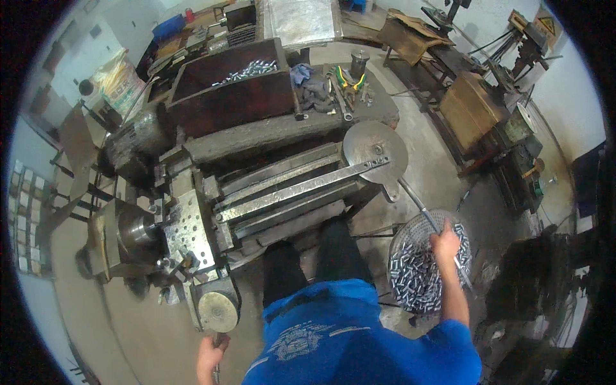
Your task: The person operates a metal lathe, repeatedly inserting small metal rods into the chuck, turning the machine on to machine the parts, and then removing the finished pieces. The person places the finished parts into a perforated metal basket on the floor.
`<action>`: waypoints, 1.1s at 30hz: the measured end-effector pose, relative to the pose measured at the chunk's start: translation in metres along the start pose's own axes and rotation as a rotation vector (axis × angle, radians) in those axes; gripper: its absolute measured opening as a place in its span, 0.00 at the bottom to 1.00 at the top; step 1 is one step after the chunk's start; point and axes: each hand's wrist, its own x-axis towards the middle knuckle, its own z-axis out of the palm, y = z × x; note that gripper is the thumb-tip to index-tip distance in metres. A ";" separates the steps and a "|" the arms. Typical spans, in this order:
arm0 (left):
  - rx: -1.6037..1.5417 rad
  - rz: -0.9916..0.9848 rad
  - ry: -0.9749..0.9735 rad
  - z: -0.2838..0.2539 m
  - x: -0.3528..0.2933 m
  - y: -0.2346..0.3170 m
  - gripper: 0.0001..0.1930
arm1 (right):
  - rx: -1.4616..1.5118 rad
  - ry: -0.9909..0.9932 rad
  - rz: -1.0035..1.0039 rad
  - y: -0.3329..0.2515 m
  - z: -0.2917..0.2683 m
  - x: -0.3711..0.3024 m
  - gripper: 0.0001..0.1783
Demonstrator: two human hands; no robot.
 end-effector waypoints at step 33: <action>0.518 -0.238 0.646 -0.150 0.170 -0.205 0.17 | -0.048 0.272 -0.161 0.015 0.000 0.170 0.34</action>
